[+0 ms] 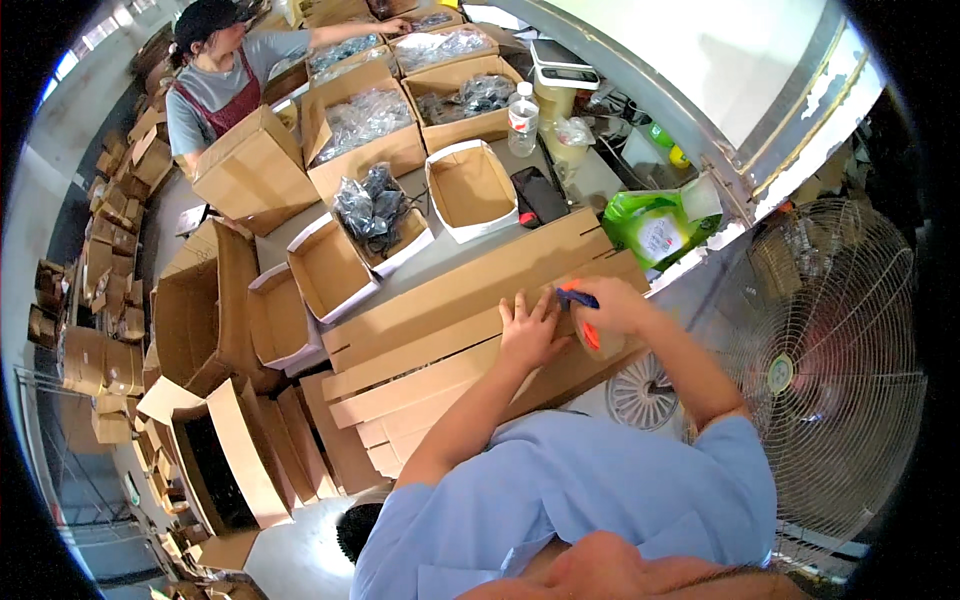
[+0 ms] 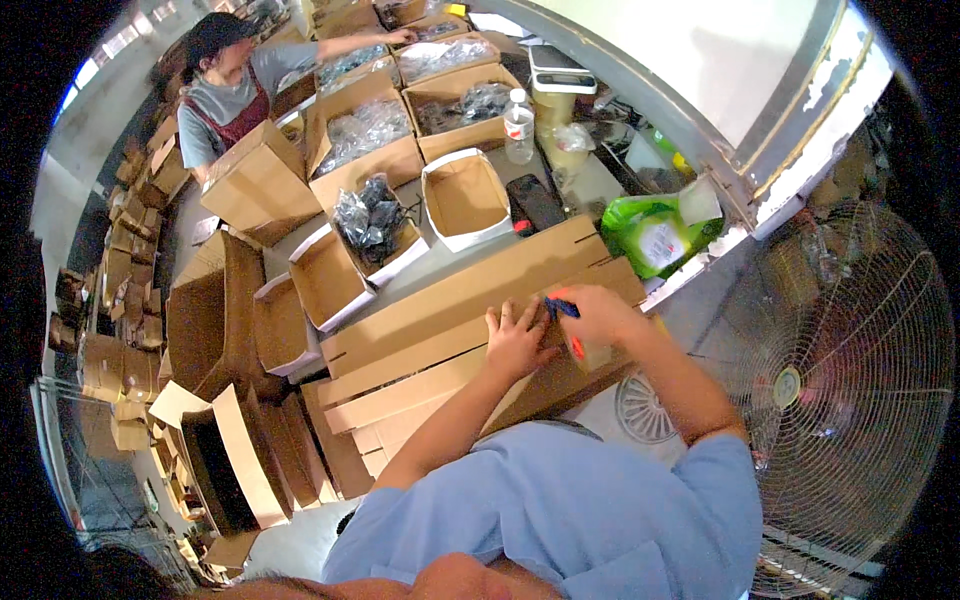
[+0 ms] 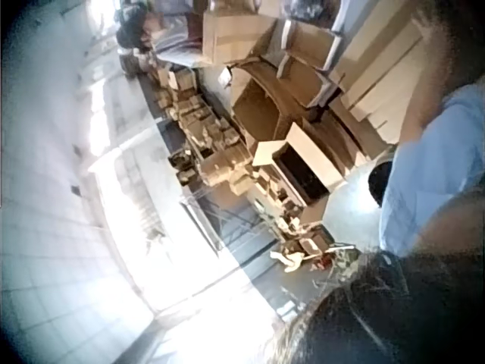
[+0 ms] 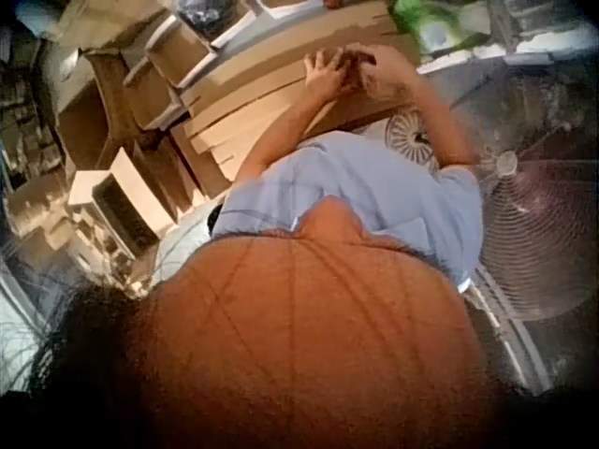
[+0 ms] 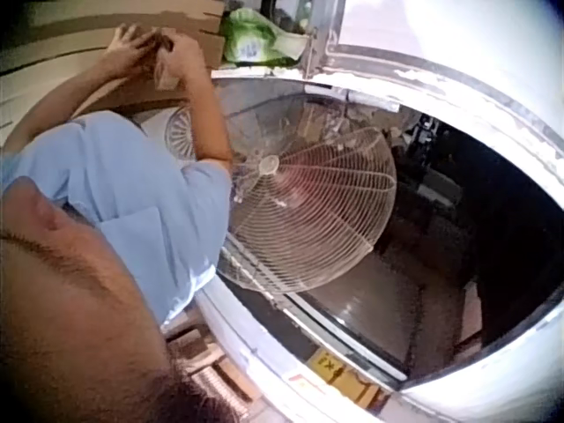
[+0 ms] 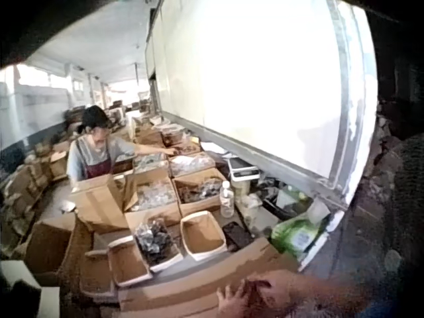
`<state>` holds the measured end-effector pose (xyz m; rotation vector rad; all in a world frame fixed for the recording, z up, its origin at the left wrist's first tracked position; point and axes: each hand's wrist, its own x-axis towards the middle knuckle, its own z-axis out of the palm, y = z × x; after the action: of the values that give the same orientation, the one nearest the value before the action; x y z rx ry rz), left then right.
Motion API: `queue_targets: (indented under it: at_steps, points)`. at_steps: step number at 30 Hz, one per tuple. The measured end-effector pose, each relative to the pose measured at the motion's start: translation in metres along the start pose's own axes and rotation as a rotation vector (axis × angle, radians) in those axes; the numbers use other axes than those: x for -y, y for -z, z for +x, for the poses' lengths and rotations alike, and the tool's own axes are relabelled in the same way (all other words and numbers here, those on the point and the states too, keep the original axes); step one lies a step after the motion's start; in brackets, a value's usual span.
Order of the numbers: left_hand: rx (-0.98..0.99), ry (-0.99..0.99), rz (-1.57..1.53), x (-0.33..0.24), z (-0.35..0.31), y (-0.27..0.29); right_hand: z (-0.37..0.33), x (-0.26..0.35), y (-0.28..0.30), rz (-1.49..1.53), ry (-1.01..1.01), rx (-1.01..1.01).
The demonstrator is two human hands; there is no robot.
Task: The person is packing various metal hardware components and rods into a long cardboard box and then sealing it with tape.
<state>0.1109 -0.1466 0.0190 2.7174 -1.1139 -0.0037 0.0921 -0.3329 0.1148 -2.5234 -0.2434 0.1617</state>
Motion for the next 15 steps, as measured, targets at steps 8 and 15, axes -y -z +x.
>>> queue_targets:
  at_steps: [8, 15]
  points:
    - [0.023, 0.011, 0.004, 0.000, 0.003, -0.006, -0.089, -0.006, -0.017, 0.107, -0.073, 0.037]
    - [0.129, 0.082, -0.012, -0.017, 0.030, 0.027, -0.090, -0.085, -0.055, 0.813, -0.509, 0.021]
